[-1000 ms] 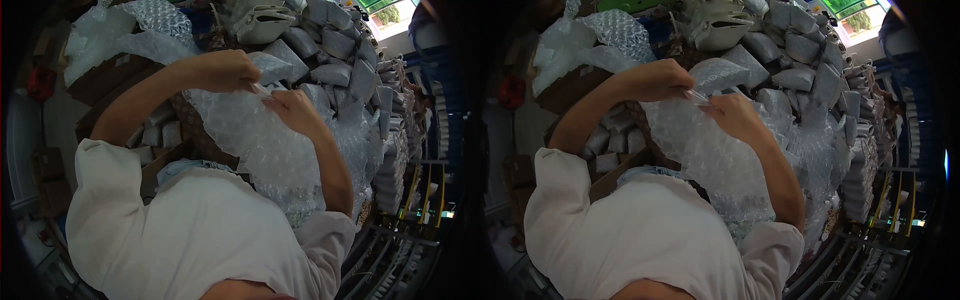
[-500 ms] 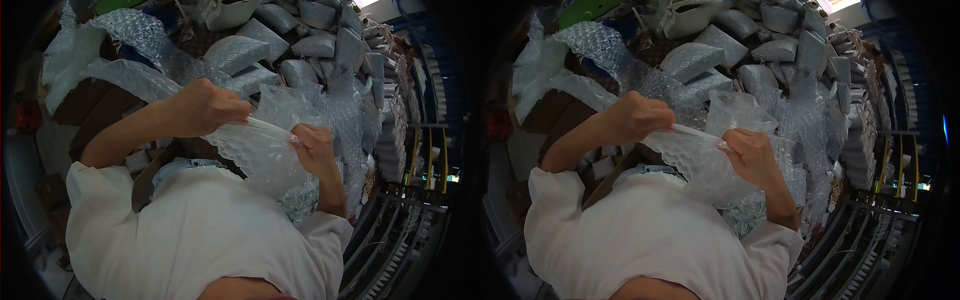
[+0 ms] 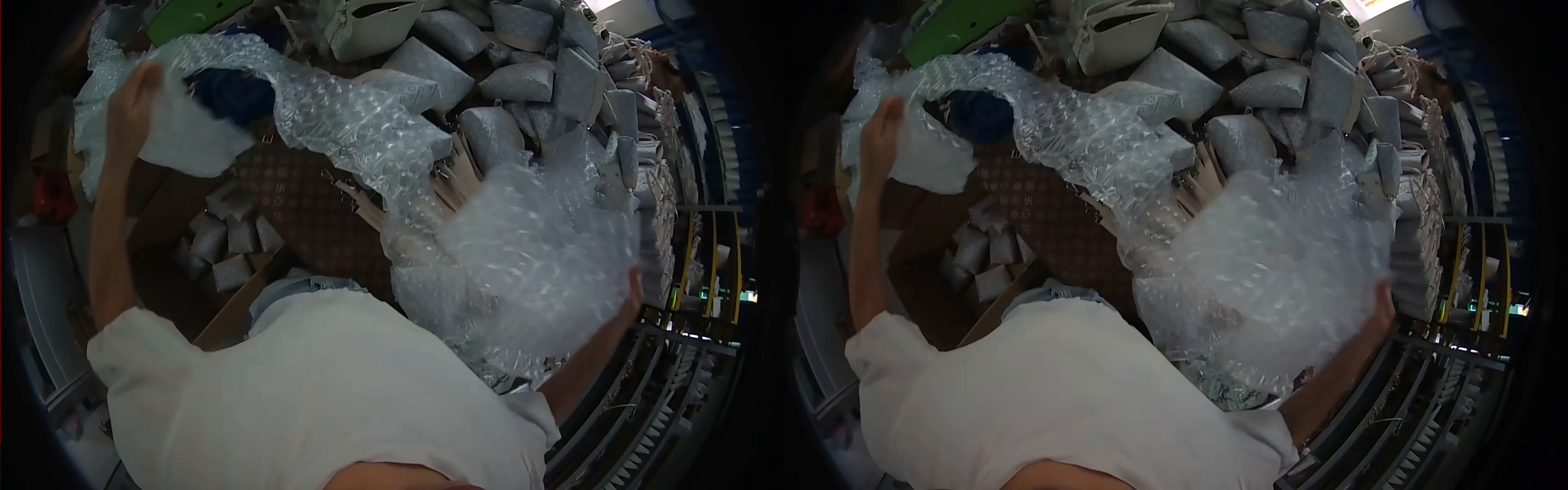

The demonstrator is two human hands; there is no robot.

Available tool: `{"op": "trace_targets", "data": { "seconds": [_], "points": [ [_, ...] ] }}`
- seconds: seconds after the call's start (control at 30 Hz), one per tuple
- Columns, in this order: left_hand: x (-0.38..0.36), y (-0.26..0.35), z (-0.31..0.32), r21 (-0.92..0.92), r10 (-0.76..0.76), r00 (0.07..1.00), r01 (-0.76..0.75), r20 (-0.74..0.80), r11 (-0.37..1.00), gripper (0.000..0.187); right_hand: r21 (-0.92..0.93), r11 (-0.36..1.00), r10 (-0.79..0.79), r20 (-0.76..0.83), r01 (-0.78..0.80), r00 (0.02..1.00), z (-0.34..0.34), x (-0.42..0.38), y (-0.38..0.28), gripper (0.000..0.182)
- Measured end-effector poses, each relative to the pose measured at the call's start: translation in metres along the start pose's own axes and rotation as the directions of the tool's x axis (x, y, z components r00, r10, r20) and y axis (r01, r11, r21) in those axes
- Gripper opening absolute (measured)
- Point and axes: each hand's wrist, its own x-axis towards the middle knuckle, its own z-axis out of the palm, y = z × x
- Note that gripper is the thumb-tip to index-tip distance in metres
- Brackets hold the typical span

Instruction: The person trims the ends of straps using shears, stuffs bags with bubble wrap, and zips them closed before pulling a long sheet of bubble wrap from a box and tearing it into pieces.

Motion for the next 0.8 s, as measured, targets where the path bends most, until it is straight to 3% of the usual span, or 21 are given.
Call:
{"op": "trace_targets", "data": {
  "seconds": [0.03,0.07,0.1,0.13,0.17,0.2,0.23,0.27,0.3,0.33,0.37,0.4,0.43,0.47,0.5,0.53,0.6,0.63,0.7,0.73,0.8],
  "points": [
    [-0.004,-0.024,-0.008,0.026,0.067,0.997,-0.066,-0.041,0.997,0.018,-0.115,0.964,-0.251,-0.092,0.240,0.964,-0.103,0.029,0.015,0.033],
    [-0.008,-0.035,-0.006,0.042,0.129,0.990,-0.127,-0.061,0.991,0.018,-0.269,0.861,-0.480,-0.147,0.432,0.865,-0.198,0.077,0.024,0.042],
    [-0.011,-0.020,0.003,0.019,0.138,0.990,-0.137,-0.041,0.990,0.018,-0.432,0.695,-0.684,-0.152,0.575,0.713,-0.210,0.067,0.026,0.050],
    [-0.012,0.006,0.009,-0.011,0.085,0.986,-0.084,0.145,0.996,0.015,-0.662,0.691,-0.620,-0.338,0.290,0.708,-0.185,0.041,-0.015,0.052],
    [-0.018,0.031,0.016,-0.025,0.037,0.948,-0.031,0.315,0.999,0.012,-0.771,0.635,-0.586,-0.516,-0.042,0.625,-0.148,0.024,-0.066,0.055],
    [-0.024,0.052,0.028,-0.037,0.057,0.950,-0.047,0.307,0.998,0.012,-0.854,0.518,-0.685,-0.441,-0.037,0.580,-0.146,0.033,-0.079,0.055],
    [-0.029,0.072,0.044,-0.104,0.197,0.907,-0.170,0.373,0.980,0.008,-0.920,0.390,-0.766,-0.351,-0.044,0.538,-0.142,0.046,-0.084,0.055],
    [-0.036,0.090,0.059,-0.173,0.334,0.842,-0.287,0.423,0.942,0.006,-0.991,0.118,-0.930,-0.088,0.064,0.358,-0.169,0.094,-0.075,0.054],
    [-0.040,0.105,0.073,-0.243,0.374,0.822,-0.294,0.429,0.924,0.005,-0.950,0.246,-0.862,-0.125,0.191,0.491,-0.118,0.086,-0.102,0.049],
    [-0.043,0.119,0.085,-0.312,0.411,0.800,-0.293,0.438,0.904,0.006,-1.000,-0.006,-0.975,0.007,0.002,0.222,-0.092,0.109,-0.103,0.045],
    [-0.048,0.130,0.096,-0.348,0.442,0.785,-0.306,0.435,0.886,0.004,-0.934,-0.357,-0.933,0.356,-0.010,0.053,-0.075,0.142,-0.098,0.042],
    [-0.050,0.138,0.104,-0.387,0.470,0.768,-0.312,0.435,0.868,0.004,-0.833,-0.431,-0.884,0.466,0.348,0.021,-0.050,0.181,-0.086,0.039],
    [-0.055,0.142,0.110,-0.376,0.438,0.755,-0.272,0.488,0.886,0.005,-0.869,-0.172,-0.904,0.326,0.465,0.277,-0.009,0.194,-0.056,0.040],
    [-0.060,0.146,0.114,-0.359,0.404,0.738,-0.231,0.541,0.904,0.005,-0.945,-0.036,-0.845,0.202,0.324,0.495,0.033,0.209,-0.026,0.043],
    [-0.066,0.147,0.118,-0.349,0.378,0.730,-0.201,0.569,0.915,0.006,-0.901,0.003,-0.889,0.195,0.433,0.414,0.070,0.224,0.016,0.047],
    [-0.072,0.147,0.122,-0.334,0.350,0.724,-0.173,0.595,0.927,0.006,-0.892,0.001,-0.821,0.257,0.453,0.510,0.102,0.227,0.054,0.048],
    [-0.086,0.149,0.121,-0.293,0.251,0.724,-0.070,0.643,0.953,0.007,-0.793,0.067,-0.813,0.308,0.606,0.494,0.152,0.230,0.143,0.043],
    [-0.093,0.153,0.119,-0.282,0.253,0.726,-0.084,0.640,0.956,0.007,-0.681,0.209,-0.753,0.346,0.702,0.560,0.168,0.230,0.185,0.039],
    [-0.098,0.158,0.115,-0.264,0.135,0.747,0.056,0.651,0.963,0.005,-0.625,0.360,-0.604,0.409,0.692,0.684,0.196,0.209,0.222,0.040],
    [-0.098,0.158,0.117,-0.253,0.138,0.733,0.047,0.666,0.966,0.005,-0.626,0.382,-0.591,0.400,0.680,0.700,0.203,0.209,0.232,0.040],
    [-0.100,0.158,0.116,-0.137,-0.008,0.690,0.155,0.724,0.978,0.004,-0.457,0.619,-0.531,0.356,0.639,0.769,0.210,0.205,0.230,0.056]
  ]
}}
